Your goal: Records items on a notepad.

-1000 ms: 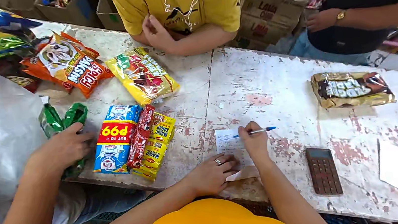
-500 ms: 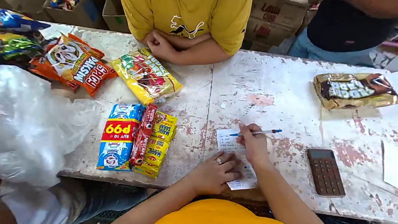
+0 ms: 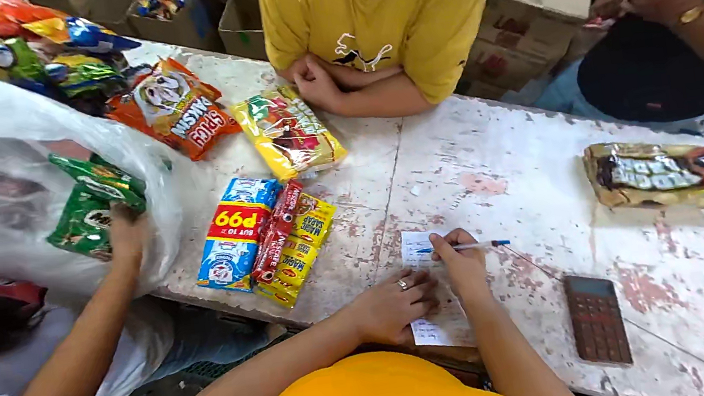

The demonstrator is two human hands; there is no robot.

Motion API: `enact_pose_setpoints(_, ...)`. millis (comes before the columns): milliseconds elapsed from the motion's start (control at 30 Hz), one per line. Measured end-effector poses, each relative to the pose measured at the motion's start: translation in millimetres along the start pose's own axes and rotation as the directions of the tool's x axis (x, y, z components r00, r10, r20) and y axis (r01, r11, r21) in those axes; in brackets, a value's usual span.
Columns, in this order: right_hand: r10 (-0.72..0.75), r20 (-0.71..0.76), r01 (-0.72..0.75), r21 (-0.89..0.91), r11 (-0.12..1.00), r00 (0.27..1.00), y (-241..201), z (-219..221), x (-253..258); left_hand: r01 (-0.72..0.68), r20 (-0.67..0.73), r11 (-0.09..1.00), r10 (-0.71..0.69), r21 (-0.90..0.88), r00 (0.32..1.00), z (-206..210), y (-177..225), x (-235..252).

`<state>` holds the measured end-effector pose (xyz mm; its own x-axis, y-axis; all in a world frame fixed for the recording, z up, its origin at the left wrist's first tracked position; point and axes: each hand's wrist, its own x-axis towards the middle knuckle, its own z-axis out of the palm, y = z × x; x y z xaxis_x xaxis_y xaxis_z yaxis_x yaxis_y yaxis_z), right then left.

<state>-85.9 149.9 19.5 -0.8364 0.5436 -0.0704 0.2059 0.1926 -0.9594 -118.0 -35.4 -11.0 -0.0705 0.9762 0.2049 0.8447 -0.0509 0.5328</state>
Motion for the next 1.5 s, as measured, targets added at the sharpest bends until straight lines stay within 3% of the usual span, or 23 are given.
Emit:
enact_pose_setpoints(100, 0.035, -0.016, -0.035, -0.011, 0.999, 0.999, -2.9, 0.0, 4.1, -0.007, 0.0, 1.0, 0.007, 0.008, 1.0, 1.7, -2.1, 0.6)
enact_pose_setpoints(267, -0.026, 0.046, 0.032, -0.126, 0.992, 0.999, -0.5, 10.6, 1.3, 0.008, 0.014, 1.0, -0.008, -0.007, 1.0, -0.8, -1.6, 0.2)
enact_pose_setpoints(367, -0.054, 0.067, 0.07, -0.281, 0.957, 0.996, -2.8, 11.6, -1.4, 0.007, 0.01, 1.0, -0.007, -0.012, 1.0, -1.8, -2.1, -0.4)
enact_pose_setpoints(500, -0.13, -0.029, 0.104, -0.442, 0.891, 0.991, -1.8, -2.2, 0.3, 0.005, -0.005, 1.0, -0.005, 0.003, 1.0, 1.2, -4.4, -1.0)
enact_pose_setpoints(600, -0.144, -0.051, 0.122, -0.307, 0.944, 0.988, 7.4, -9.5, 6.5, 0.01, -0.01, 1.0, -0.01, -0.009, 1.0, 1.9, -4.5, -0.6)
enact_pose_setpoints(733, 0.024, -0.152, -0.006, 0.121, 0.993, 0.988, 5.1, -20.7, 5.2, 0.008, -0.014, 1.0, -0.008, -0.015, 1.0, 2.2, -4.9, 0.1)
enact_pose_setpoints(800, 0.08, -0.151, -0.043, 0.23, 0.972, 0.985, 5.5, -27.9, 2.4, 0.02, 0.01, 1.0, -0.02, -0.024, 1.0, 0.9, -4.4, 0.6)
enact_pose_setpoints(967, 0.094, -0.121, -0.056, 0.283, 0.957, 0.988, 18.2, -33.2, 0.3, 0.049, 0.022, 0.998, -0.049, -0.037, 0.999, -2.1, -3.3, -1.2)
enact_pose_setpoints(1133, 0.069, -0.121, -0.026, 0.327, 0.945, 0.99, 20.5, -35.5, -0.7, 0.25, -0.184, 0.958, -0.223, 0.142, 0.957, 1.1, 8.8, -5.0)
enact_pose_setpoints(1233, 0.037, -0.102, 0.0, 0.342, 0.94, 0.994, 25.0, -38.3, 0.0, 0.306, -0.295, 0.927, -0.237, 0.217, 0.926, 8.1, 9.4, -5.7)
enact_pose_setpoints(1500, 0.017, -0.094, 0.02, 0.381, 0.924, 0.995, 26.8, -38.6, 1.6, 0.394, -0.356, 0.871, -0.284, 0.292, 0.89, 15.1, 15.8, -9.8)
